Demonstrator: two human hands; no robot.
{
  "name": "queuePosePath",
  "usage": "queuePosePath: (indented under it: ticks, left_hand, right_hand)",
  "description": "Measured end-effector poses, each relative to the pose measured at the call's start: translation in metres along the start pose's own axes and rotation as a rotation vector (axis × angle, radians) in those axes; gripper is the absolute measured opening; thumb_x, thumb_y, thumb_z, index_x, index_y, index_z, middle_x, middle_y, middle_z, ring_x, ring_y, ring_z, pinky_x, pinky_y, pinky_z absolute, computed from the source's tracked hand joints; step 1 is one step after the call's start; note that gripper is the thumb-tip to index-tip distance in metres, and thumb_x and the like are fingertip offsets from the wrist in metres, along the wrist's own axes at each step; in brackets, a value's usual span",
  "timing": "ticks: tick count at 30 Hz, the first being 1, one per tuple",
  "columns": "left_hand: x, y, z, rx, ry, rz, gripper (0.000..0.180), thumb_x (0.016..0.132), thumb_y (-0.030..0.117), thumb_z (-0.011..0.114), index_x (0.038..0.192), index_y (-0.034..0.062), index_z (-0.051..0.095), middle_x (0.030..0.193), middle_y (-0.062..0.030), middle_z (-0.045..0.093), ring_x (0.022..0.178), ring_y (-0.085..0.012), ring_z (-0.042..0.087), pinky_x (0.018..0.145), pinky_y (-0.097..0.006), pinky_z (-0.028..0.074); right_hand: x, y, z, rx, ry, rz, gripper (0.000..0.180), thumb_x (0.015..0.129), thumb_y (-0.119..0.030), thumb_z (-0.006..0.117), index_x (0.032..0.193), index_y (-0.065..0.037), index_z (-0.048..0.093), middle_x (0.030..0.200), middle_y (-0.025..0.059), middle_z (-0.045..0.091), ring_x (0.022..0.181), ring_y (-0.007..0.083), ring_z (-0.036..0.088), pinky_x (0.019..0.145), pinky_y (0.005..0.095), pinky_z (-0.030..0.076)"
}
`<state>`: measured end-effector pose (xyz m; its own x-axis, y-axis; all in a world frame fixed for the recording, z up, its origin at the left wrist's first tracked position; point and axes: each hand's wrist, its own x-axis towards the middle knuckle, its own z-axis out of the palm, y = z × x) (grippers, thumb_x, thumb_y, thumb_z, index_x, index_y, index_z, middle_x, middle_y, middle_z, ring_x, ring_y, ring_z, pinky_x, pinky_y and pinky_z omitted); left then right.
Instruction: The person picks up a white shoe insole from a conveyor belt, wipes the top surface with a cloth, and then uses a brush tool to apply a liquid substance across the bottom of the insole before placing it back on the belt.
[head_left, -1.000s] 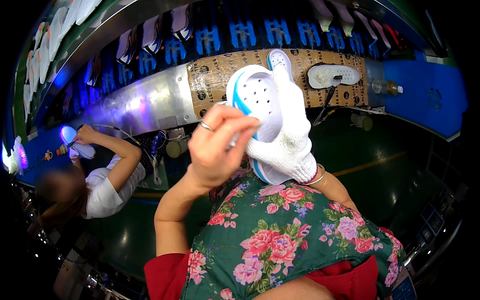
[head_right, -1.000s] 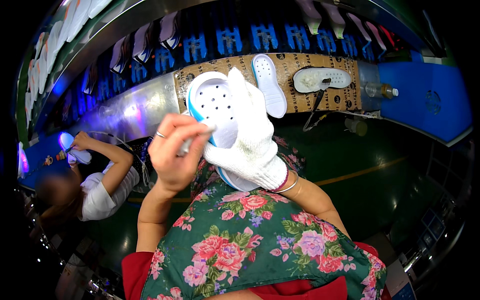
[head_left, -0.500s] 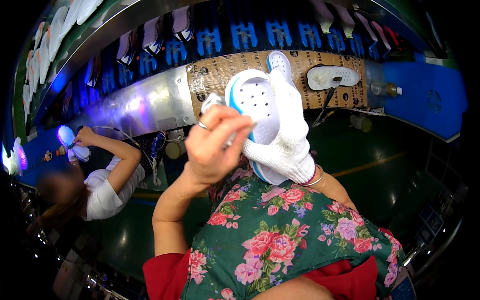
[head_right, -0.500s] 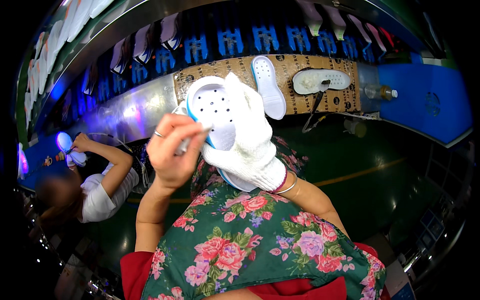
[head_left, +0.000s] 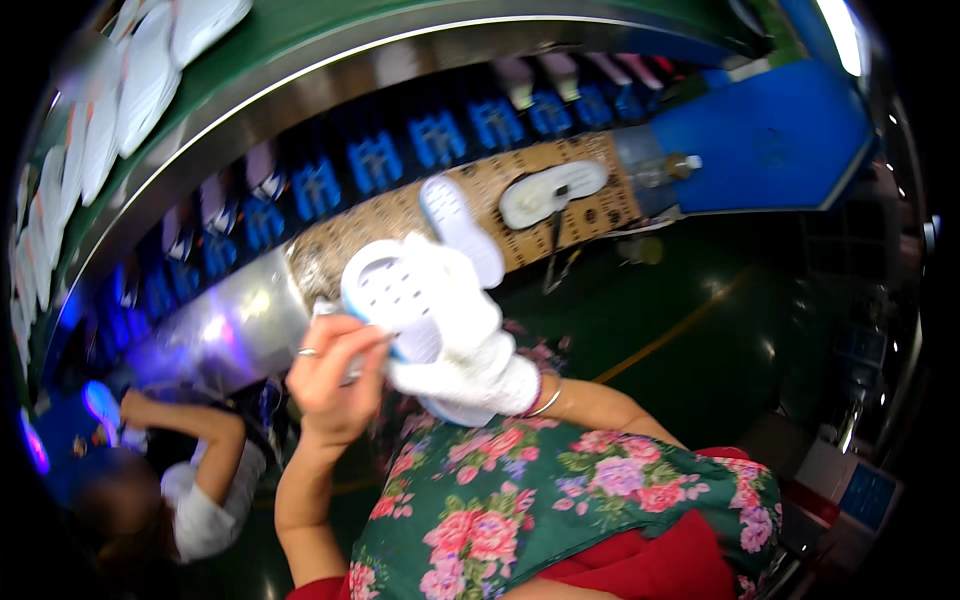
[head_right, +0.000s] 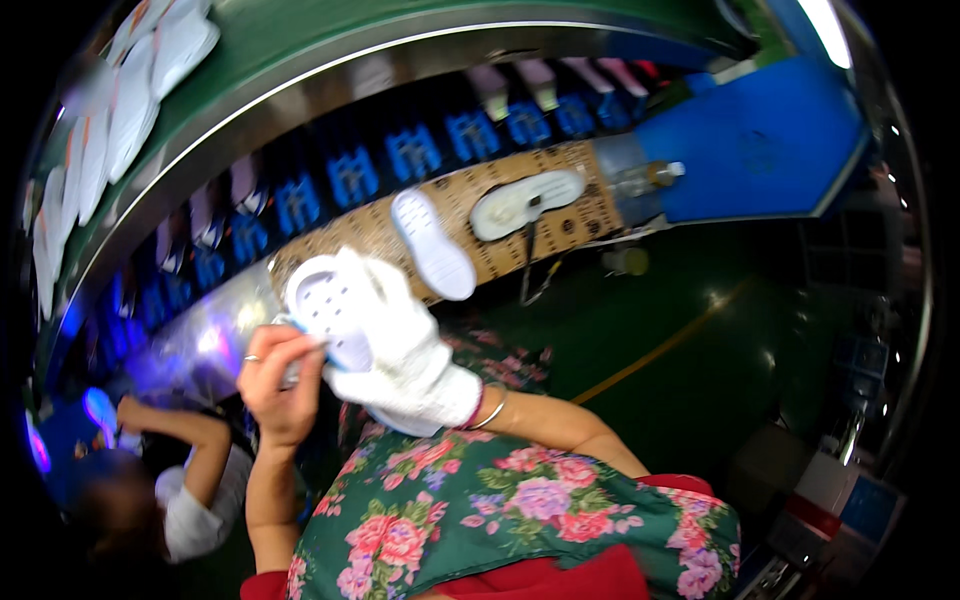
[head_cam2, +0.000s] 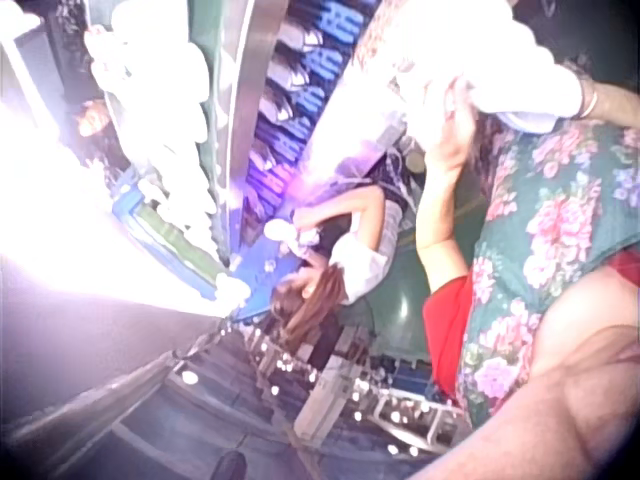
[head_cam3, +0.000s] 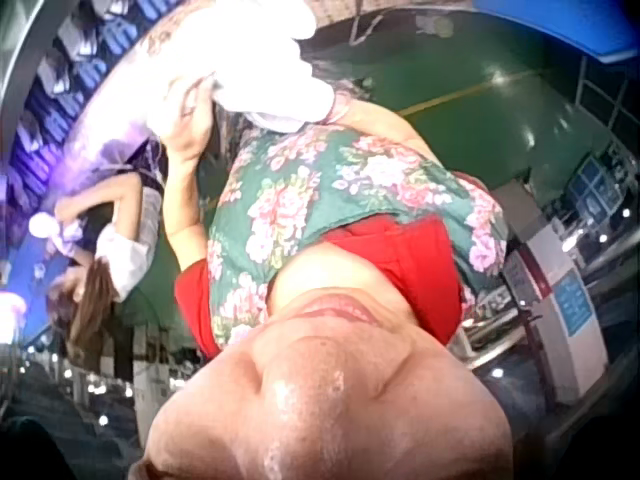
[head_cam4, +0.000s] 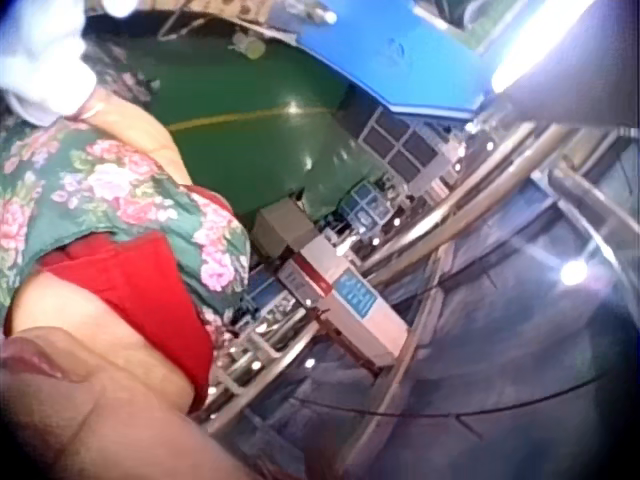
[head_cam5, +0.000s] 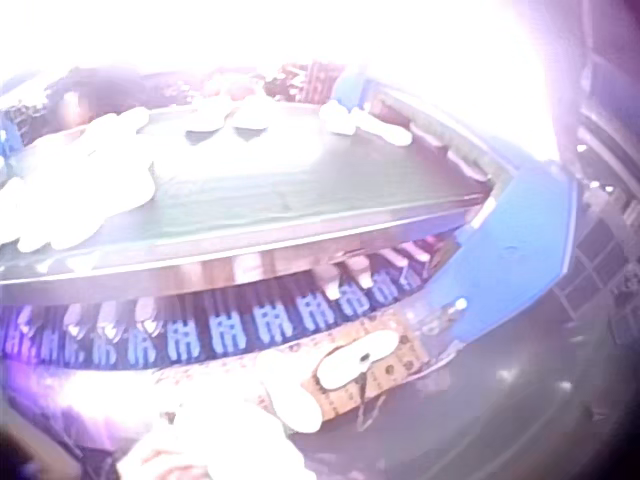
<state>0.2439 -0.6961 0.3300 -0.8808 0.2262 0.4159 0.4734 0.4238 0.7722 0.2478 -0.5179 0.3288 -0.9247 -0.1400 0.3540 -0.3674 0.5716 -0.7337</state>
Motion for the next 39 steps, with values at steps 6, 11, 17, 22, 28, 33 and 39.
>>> queuePosePath:
  ticks: [6, 11, 17, 22, 28, 33, 39]
  left_hand:
    - [0.001, 0.004, 0.01, -0.039, -0.086, 0.065, 0.011, 0.08, -0.006, 0.069, 0.088, -0.0017, 0.064, 0.083, -0.0119, 0.061, 0.074, -0.0224, 0.06, 0.066, -0.03, 0.047]
    - [0.023, 0.004, 0.007, -0.08, -0.068, 0.063, 0.013, 0.076, -0.005, 0.072, 0.087, -0.0002, 0.067, 0.082, -0.0113, 0.061, 0.073, -0.0227, 0.061, 0.066, -0.029, 0.048]
    - [0.037, -0.012, 0.002, -0.393, 0.001, -0.122, 0.009, 0.083, 0.001, 0.07, 0.09, -0.0024, 0.067, 0.087, -0.0069, 0.061, 0.067, -0.0128, 0.054, 0.059, -0.025, 0.042]
    - [0.046, -0.002, 0.021, -0.973, 0.043, -0.319, 0.015, 0.091, 0.005, 0.065, 0.104, -0.0037, 0.063, 0.09, -0.0033, 0.057, 0.055, -0.0023, 0.038, 0.045, -0.018, 0.027]
    - [0.056, 0.013, 0.05, -1.013, -0.033, -0.356, 0.018, 0.091, 0.005, 0.066, 0.107, -0.0027, 0.061, 0.089, -0.0033, 0.057, 0.055, -0.0023, 0.039, 0.043, -0.017, 0.028]
    - [0.068, 0.026, 0.077, -0.881, -0.067, -0.322, 0.016, 0.087, 0.005, 0.072, 0.099, -0.0026, 0.066, 0.092, -0.0052, 0.064, 0.069, -0.0053, 0.052, 0.057, -0.019, 0.039]
    - [0.079, 0.042, 0.117, -0.412, -0.089, 0.028, 0.012, 0.077, -0.002, 0.075, 0.088, -0.0031, 0.07, 0.082, -0.0093, 0.067, 0.073, -0.0162, 0.062, 0.064, -0.025, 0.047]
  right_hand:
    - [-0.007, 0.006, -0.004, 0.011, 0.02, 0.068, 0.103, 0.06, -0.02, 0.078, 0.148, 0.002, 0.031, 0.135, 0.026, 0.043, 0.117, 0.0445, 0.053, 0.096, 0.045, 0.047]
    - [-0.007, 0.01, -0.006, -0.003, 0.043, 0.034, 0.103, 0.06, -0.021, 0.08, 0.147, 0.004, 0.031, 0.134, 0.0287, 0.044, 0.119, 0.046, 0.05, 0.099, 0.0457, 0.046]
    - [-0.013, 0.014, -0.022, -0.035, 0.162, 0.121, 0.105, 0.061, -0.021, 0.083, 0.149, 0.003, 0.029, 0.134, 0.029, 0.044, 0.12, 0.0461, 0.051, 0.1, 0.0462, 0.045]
    - [-0.014, 0.012, -0.048, 0.049, 0.128, 0.344, 0.112, 0.062, -0.024, 0.084, 0.151, 0.001, 0.021, 0.135, 0.0282, 0.042, 0.125, 0.0437, 0.048, 0.102, 0.0483, 0.044]
    - [-0.02, 0.023, -0.069, 0.027, 0.17, 0.285, 0.114, 0.062, -0.024, 0.084, 0.151, 0.004, 0.019, 0.135, 0.0291, 0.041, 0.124, 0.0445, 0.048, 0.101, 0.0492, 0.044]
    - [-0.022, 0.031, -0.089, 0.059, 0.191, 0.327, 0.113, 0.062, -0.023, 0.084, 0.15, 0.005, 0.02, 0.135, 0.0298, 0.041, 0.124, 0.0451, 0.048, 0.102, 0.0491, 0.044]
    - [-0.029, 0.051, -0.102, -0.044, 0.213, 0.289, 0.111, 0.061, -0.021, 0.084, 0.15, 0.005, 0.022, 0.138, 0.0304, 0.039, 0.125, 0.0466, 0.046, 0.102, 0.0494, 0.043]
